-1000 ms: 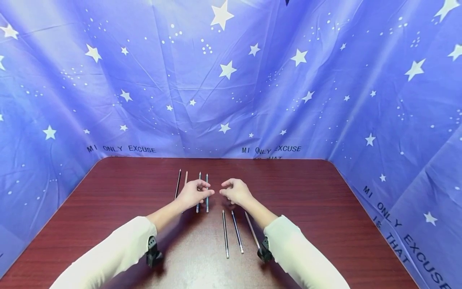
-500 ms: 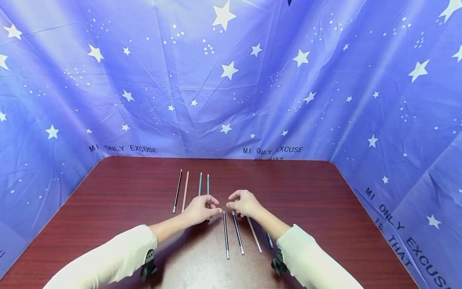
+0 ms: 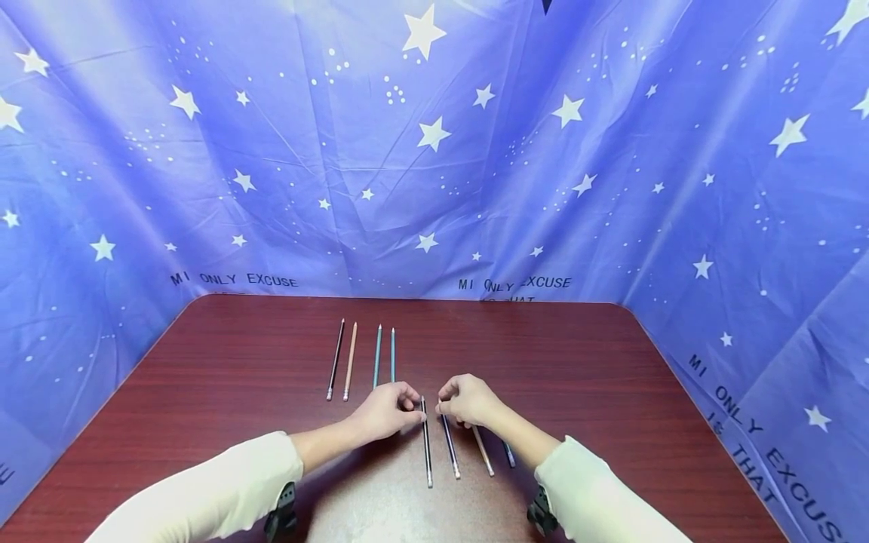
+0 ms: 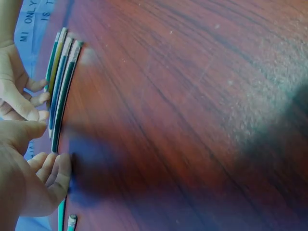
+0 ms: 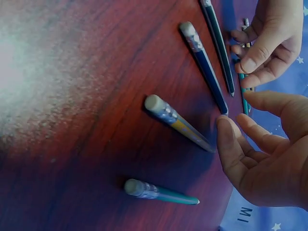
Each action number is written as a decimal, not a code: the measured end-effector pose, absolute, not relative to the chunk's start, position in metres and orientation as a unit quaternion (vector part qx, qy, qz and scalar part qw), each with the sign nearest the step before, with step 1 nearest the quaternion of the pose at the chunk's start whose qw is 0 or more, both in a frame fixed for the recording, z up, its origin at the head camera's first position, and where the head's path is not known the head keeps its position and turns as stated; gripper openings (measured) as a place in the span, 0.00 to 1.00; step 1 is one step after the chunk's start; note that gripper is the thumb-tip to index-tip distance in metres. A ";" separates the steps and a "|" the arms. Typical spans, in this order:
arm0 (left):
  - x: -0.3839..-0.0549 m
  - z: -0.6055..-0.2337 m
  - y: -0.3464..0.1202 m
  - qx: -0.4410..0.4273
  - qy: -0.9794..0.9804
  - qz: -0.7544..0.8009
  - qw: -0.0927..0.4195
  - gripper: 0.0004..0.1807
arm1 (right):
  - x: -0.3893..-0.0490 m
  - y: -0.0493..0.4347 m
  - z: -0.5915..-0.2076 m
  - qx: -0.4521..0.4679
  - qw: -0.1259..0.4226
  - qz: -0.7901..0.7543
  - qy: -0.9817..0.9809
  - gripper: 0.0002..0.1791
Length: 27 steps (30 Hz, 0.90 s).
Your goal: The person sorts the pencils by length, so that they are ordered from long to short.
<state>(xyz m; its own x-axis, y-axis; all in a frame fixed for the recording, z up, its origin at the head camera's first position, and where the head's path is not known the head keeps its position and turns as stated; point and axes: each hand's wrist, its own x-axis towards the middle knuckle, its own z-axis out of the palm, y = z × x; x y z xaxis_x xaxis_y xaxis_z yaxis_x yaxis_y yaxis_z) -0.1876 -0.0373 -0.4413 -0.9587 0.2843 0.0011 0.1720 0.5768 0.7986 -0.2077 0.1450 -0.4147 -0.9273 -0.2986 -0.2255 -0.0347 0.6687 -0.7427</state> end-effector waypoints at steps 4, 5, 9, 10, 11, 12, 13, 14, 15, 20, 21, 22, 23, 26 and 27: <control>-0.185 -0.442 -0.032 0.128 0.912 0.388 0.038 0.17 | -0.205 0.145 -0.416 -0.100 0.160 -0.385 0.904 0.10; -0.185 -0.442 -0.031 0.128 0.917 0.377 0.033 0.18 | -0.205 0.145 -0.416 -0.101 0.159 -0.383 0.904 0.10; -0.183 -0.442 -0.027 0.125 0.931 0.342 0.020 0.22 | -0.203 0.146 -0.416 -0.102 0.160 -0.377 0.907 0.11; -0.183 -0.442 -0.026 0.124 0.934 0.335 0.018 0.22 | -0.202 0.147 -0.417 -0.102 0.160 -0.376 0.907 0.11; -0.182 -0.442 -0.026 0.122 0.936 0.330 0.017 0.23 | -0.201 0.147 -0.417 -0.103 0.159 -0.376 0.907 0.11; -0.182 -0.442 -0.025 0.121 0.938 0.325 0.015 0.23 | -0.201 0.148 -0.418 -0.103 0.160 -0.376 0.907 0.12; -0.182 -0.442 -0.024 0.119 0.940 0.320 0.015 0.23 | -0.201 0.148 -0.418 -0.103 0.161 -0.377 0.906 0.12; -0.181 -0.442 -0.024 0.118 0.941 0.317 0.013 0.23 | -0.200 0.148 -0.419 -0.105 0.160 -0.378 0.906 0.12; -0.181 -0.441 -0.023 0.117 0.943 0.312 0.012 0.23 | -0.200 0.148 -0.419 -0.107 0.159 -0.379 0.905 0.12; -0.180 -0.442 -0.020 0.113 0.950 0.292 0.001 0.23 | -0.198 0.146 -0.420 -0.122 0.149 -0.369 0.909 0.12; -0.180 -0.442 -0.020 0.113 0.950 0.290 0.000 0.23 | -0.198 0.145 -0.421 -0.125 0.146 -0.364 0.912 0.13; -0.180 -0.443 -0.019 0.112 0.950 0.292 0.001 0.23 | -0.198 0.145 -0.421 -0.128 0.142 -0.358 0.914 0.13; -0.180 -0.443 -0.019 0.112 0.949 0.296 0.003 0.23 | -0.197 0.144 -0.421 -0.130 0.137 -0.353 0.916 0.13; -0.181 -0.443 -0.017 0.111 0.944 0.310 0.013 0.22 | -0.195 0.143 -0.421 -0.137 0.124 -0.339 0.922 0.15; -0.182 -0.442 -0.016 0.110 0.941 0.320 0.018 0.21 | -0.195 0.143 -0.421 -0.139 0.118 -0.334 0.925 0.15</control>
